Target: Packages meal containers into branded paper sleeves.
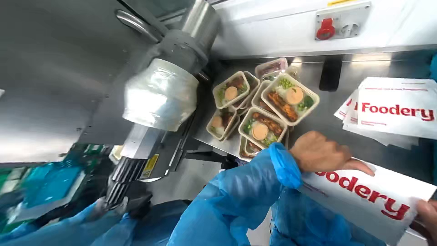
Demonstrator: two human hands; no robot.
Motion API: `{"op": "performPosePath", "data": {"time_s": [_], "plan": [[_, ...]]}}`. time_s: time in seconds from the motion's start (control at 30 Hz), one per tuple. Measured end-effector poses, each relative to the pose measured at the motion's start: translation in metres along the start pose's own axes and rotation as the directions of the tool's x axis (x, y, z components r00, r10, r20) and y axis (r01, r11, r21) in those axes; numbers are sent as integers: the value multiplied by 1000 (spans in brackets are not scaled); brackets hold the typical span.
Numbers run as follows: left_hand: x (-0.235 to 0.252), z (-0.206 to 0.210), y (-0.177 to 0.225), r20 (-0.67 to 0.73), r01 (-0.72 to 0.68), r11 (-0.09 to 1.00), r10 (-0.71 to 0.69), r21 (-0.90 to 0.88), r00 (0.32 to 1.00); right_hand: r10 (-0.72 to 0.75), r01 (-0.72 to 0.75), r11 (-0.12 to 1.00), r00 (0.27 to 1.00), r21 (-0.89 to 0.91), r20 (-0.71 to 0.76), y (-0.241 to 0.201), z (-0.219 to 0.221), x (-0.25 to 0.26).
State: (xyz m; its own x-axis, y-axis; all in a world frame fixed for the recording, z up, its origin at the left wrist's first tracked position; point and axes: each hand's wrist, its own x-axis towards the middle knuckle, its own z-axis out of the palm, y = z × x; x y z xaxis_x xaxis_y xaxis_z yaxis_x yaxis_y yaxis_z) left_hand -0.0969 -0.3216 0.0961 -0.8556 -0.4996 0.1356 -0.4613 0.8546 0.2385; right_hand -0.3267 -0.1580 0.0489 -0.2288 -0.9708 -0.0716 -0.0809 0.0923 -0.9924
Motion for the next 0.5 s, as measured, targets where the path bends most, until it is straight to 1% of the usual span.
{"op": "performPosePath", "data": {"time_s": [0.03,0.07,0.1,0.13,0.17,0.2,0.23,0.27,0.3,0.33,0.37,0.4,0.43,0.5], "plan": [[10,2,-5,-4,35,999,-35,-9,999,86,-93,985,995,142,53,2,2,2],[20,4,-9,12,74,997,-73,-23,997,148,-174,962,980,210,133,2,7,3],[29,4,-16,39,126,991,-124,-34,991,207,-246,939,962,238,177,1,15,7],[37,0,-30,42,217,976,-215,-35,976,269,-310,922,944,231,193,-1,24,14],[43,-11,-51,19,370,928,-370,-43,929,328,-364,905,926,219,185,0,35,23],[46,-29,-84,1,552,829,-554,-85,832,381,-407,880,912,245,148,6,46,34],[42,-48,-127,8,704,694,-711,-148,703,447,-454,836,889,306,98,13,56,44],[31,-61,-171,36,805,562,-815,-189,578,506,-488,787,861,378,56,20,63,54],[17,-66,-207,102,863,457,-869,-215,485,545,-501,744,838,441,33,27,67,63],[2,-63,-232,186,892,395,-881,-219,436,559,-499,713,828,492,30,34,69,69],[-14,-55,-244,273,903,375,-865,-209,422,561,-491,695,827,526,31,41,70,74],[-24,-47,-250,322,902,383,-843,-202,430,555,-482,685,831,547,36,48,73,80],[-30,-41,-251,338,894,398,-828,-206,447,542,-474,680,839,559,52,53,74,86],[-38,-31,-250,334,849,450,-783,-277,524,501,-455,681,861,575,88,62,80,97]]}}
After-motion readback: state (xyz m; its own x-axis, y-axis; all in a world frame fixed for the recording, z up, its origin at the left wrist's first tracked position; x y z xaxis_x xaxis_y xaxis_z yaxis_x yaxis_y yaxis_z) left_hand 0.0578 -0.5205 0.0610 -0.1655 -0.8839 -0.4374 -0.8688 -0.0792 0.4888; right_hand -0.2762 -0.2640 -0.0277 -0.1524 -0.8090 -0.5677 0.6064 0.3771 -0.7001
